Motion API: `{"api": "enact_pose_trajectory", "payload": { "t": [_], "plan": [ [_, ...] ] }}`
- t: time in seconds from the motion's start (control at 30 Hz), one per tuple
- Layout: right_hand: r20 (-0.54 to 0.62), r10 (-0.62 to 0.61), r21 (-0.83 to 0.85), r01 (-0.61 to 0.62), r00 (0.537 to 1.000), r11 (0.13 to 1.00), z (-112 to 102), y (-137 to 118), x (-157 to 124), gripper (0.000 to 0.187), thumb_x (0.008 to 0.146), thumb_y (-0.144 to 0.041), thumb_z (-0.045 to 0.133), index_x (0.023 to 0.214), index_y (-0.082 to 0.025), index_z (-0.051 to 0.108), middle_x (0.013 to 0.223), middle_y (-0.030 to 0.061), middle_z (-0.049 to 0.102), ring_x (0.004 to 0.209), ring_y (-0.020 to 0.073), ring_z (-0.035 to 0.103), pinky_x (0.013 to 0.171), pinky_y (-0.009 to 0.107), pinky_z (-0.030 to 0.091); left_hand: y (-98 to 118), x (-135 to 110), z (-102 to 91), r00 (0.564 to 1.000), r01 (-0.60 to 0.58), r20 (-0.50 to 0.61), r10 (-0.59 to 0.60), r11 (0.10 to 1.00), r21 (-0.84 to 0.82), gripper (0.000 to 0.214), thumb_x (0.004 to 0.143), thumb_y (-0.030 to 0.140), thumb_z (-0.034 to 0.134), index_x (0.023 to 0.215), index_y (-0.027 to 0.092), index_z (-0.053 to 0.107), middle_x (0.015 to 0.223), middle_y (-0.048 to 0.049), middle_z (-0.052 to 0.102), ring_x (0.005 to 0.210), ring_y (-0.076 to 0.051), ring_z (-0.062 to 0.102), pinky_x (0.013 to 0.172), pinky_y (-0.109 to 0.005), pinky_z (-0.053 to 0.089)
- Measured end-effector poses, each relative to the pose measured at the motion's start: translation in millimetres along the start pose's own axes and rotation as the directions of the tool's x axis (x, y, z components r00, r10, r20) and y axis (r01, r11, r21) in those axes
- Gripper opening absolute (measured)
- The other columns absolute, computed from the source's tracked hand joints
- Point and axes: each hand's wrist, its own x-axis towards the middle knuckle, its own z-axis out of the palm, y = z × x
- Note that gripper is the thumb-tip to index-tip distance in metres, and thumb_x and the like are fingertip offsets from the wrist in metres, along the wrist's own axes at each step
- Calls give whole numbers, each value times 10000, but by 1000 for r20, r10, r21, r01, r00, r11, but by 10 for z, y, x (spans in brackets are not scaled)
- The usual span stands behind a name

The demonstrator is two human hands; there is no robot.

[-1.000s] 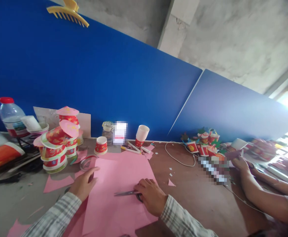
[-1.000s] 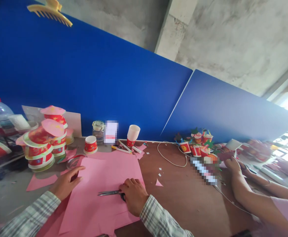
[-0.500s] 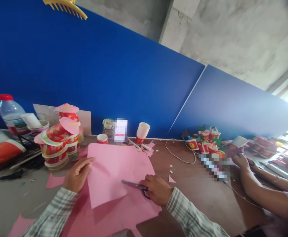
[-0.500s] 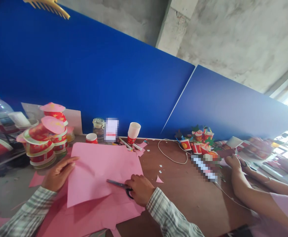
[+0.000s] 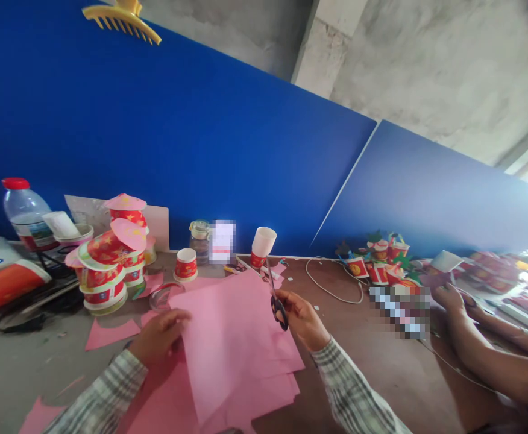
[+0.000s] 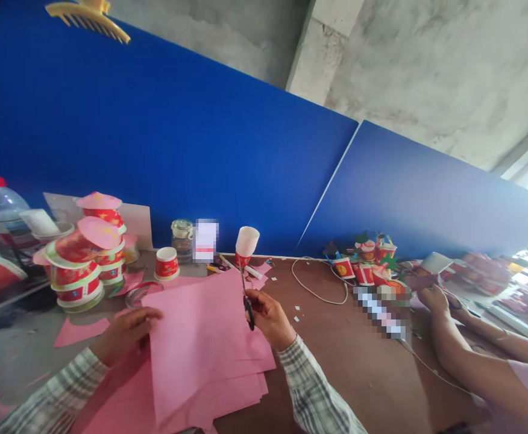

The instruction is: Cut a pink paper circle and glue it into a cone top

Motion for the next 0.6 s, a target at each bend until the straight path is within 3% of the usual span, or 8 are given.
{"api": "enact_pose_trajectory", "payload": {
  "t": [0.07, 0.13, 0.2, 0.27, 0.33, 0.43, 0.5, 0.6],
  "plan": [
    [2, -10, -23, 10, 1000, 1000, 93, 78, 22, 394, 601, -241, 634, 993, -204, 609, 740, 18, 599, 608, 147, 545, 522, 236, 454, 80, -102, 54, 974, 52, 224, -43, 998, -34, 383, 533, 541, 510, 691, 198, 572, 354, 51, 543, 306, -171, 512, 299, -260, 381],
    [6, -27, -67, 27, 1000, 997, 205, 136, 35, 381, 609, -202, 608, 989, -215, 612, 760, 14, 599, 659, 162, 556, 588, 263, 464, 178, -197, 37, 742, 248, 663, -98, 959, -135, 410, 612, 512, 486, 906, 226, 484, 413, 55, 581, 352, -174, 548, 344, -255, 395],
    [26, -49, -120, 52, 998, 991, 334, 168, 31, 378, 604, -140, 582, 967, -238, 627, 776, 3, 596, 709, 173, 554, 675, 289, 454, 269, -256, -33, 545, 313, 837, -57, 939, -140, 438, 661, 491, 457, 1020, 250, 391, 535, 30, 640, 390, -149, 559, 381, -238, 394],
    [88, -81, -274, 102, 993, 956, 463, 190, 9, 392, 607, -102, 569, 959, -262, 629, 780, -7, 590, 727, 179, 546, 726, 302, 427, 328, -266, -110, 474, 298, 880, -39, 947, -119, 437, 679, 501, 421, 1037, 253, 391, 551, 23, 644, 374, -129, 537, 360, -216, 363],
    [176, -103, -527, 182, 979, 830, 572, 224, -19, 384, 639, -112, 555, 980, -281, 610, 801, -4, 587, 747, 194, 543, 744, 320, 403, 344, -240, -149, 581, 207, 812, -55, 975, -82, 428, 680, 514, 400, 1018, 255, 441, 509, 36, 623, 362, -123, 509, 347, -217, 359],
    [245, -95, -699, 244, 965, 672, 663, 312, -48, 350, 663, -126, 535, 968, -286, 599, 843, 15, 590, 798, 228, 538, 756, 349, 378, 329, -185, -100, 905, -148, 406, 126, 989, 24, 323, 681, 469, 428, 913, 282, 551, 669, 12, 638, 597, -158, 553, 546, -277, 450],
    [255, -89, -697, 247, 963, 673, 682, 372, -47, 349, 658, -111, 524, 951, -284, 600, 849, 21, 584, 809, 235, 531, 741, 341, 380, 317, -167, -24, 919, -385, 189, 346, 892, 236, 214, 679, 406, 469, 834, 323, 591, 786, 8, 629, 757, -185, 528, 713, -341, 423],
    [284, -89, -683, 266, 955, 680, 686, 424, -13, 363, 665, -92, 502, 963, -282, 586, 859, 22, 572, 817, 231, 521, 727, 318, 396, 291, -179, 75, 842, -530, 208, 498, 693, 489, 202, 634, 394, 537, 831, 381, 582, 889, 13, 613, 862, -238, 484, 754, -429, 380]
  ]
}}
